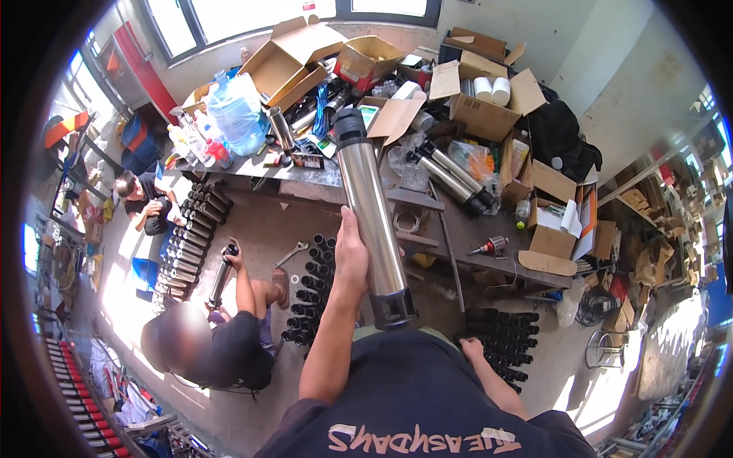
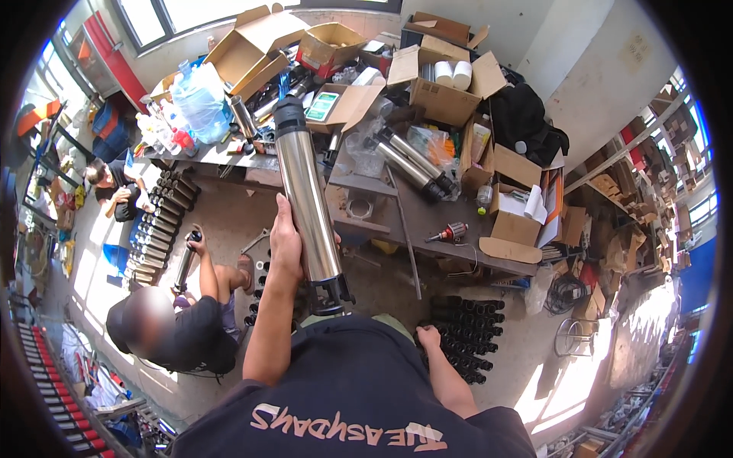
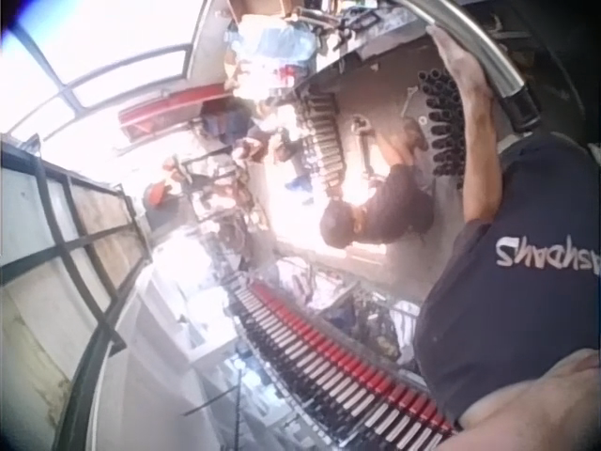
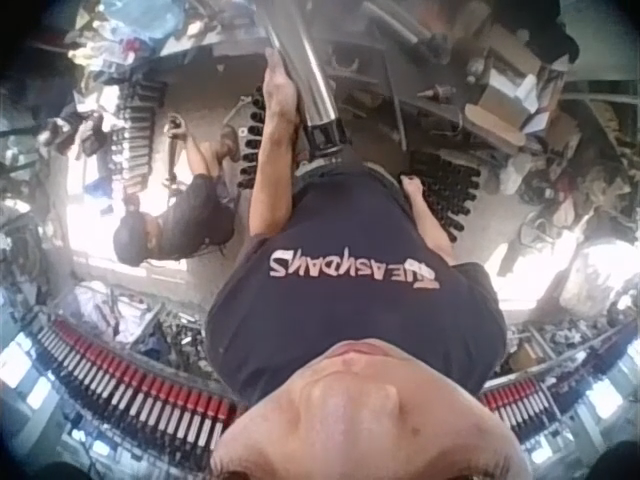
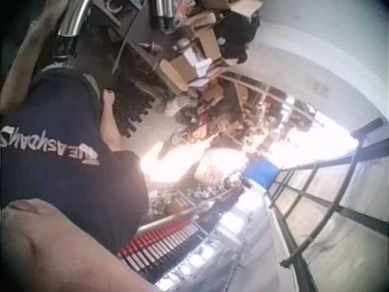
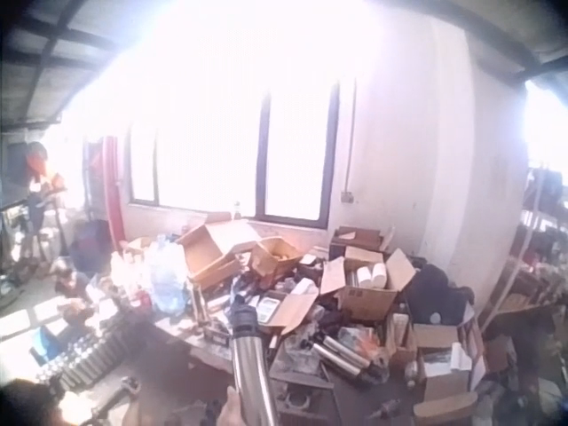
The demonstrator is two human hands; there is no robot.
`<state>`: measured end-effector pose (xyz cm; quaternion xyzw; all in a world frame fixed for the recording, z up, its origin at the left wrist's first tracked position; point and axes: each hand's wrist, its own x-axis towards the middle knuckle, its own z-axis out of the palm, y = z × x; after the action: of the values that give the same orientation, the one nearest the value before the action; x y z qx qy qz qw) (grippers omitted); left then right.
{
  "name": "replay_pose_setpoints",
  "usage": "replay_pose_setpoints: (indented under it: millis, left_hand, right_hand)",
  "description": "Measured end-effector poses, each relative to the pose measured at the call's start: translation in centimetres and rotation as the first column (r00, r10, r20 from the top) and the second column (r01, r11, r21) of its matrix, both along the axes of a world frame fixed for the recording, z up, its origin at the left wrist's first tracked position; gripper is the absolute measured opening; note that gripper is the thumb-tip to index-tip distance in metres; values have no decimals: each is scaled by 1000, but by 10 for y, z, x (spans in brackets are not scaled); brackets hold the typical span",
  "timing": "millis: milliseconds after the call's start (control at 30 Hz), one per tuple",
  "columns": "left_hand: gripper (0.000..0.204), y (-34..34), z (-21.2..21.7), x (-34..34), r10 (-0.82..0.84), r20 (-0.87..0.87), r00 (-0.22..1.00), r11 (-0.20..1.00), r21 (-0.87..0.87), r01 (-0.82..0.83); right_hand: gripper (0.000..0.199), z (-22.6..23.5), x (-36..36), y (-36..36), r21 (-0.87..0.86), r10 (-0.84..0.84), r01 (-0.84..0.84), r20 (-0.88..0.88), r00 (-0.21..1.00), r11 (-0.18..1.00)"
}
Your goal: The person assembles a large metal cylinder by inserting internal components and securing them using a long metal bar through the top cap.
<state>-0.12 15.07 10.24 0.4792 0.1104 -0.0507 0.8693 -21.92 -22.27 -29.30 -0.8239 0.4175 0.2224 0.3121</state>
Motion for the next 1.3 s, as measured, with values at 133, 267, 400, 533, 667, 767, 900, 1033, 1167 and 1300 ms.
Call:
replay_pose_setpoints:
  millis: [133,267,400,533,667,767,900,1033,1167,1300]
  left_hand:
    - [69,9,-14,7,-169,-22,985,933,-326,152]
    - [72,3,-20,7,-186,169,968,806,-537,249]
    - [66,1,-24,8,-192,254,948,724,-616,311]
    - [65,1,-23,7,-194,253,948,738,-599,311]
    - [68,-1,-27,8,-197,195,961,825,-497,270]
    - [72,-7,-23,6,-232,140,963,861,-431,270]
    - [77,-16,-30,3,-246,95,965,947,-188,260]
    - [80,-45,-29,4,-420,87,903,877,-218,428]
    - [61,-90,-40,-1,-459,406,791,883,108,457]
    - [71,-121,-76,-22,-628,298,719,727,555,405]
  right_hand:
    - [42,-13,16,2,-16,120,-119,113,986,993]
    - [44,7,34,18,14,116,-118,96,989,993]
    - [43,7,34,19,3,147,-148,83,986,989]
    - [42,-11,17,5,4,133,-134,93,987,991]
    - [47,-1,4,3,-16,84,-84,13,996,996]
    - [46,1,2,0,-42,33,-32,21,999,999]
    - [34,17,13,9,-17,-58,64,230,971,998]
    - [33,71,37,21,57,-97,80,414,905,995]
    - [30,167,64,24,400,-365,119,623,692,909]
    - [55,346,72,11,428,-280,-218,824,493,877]
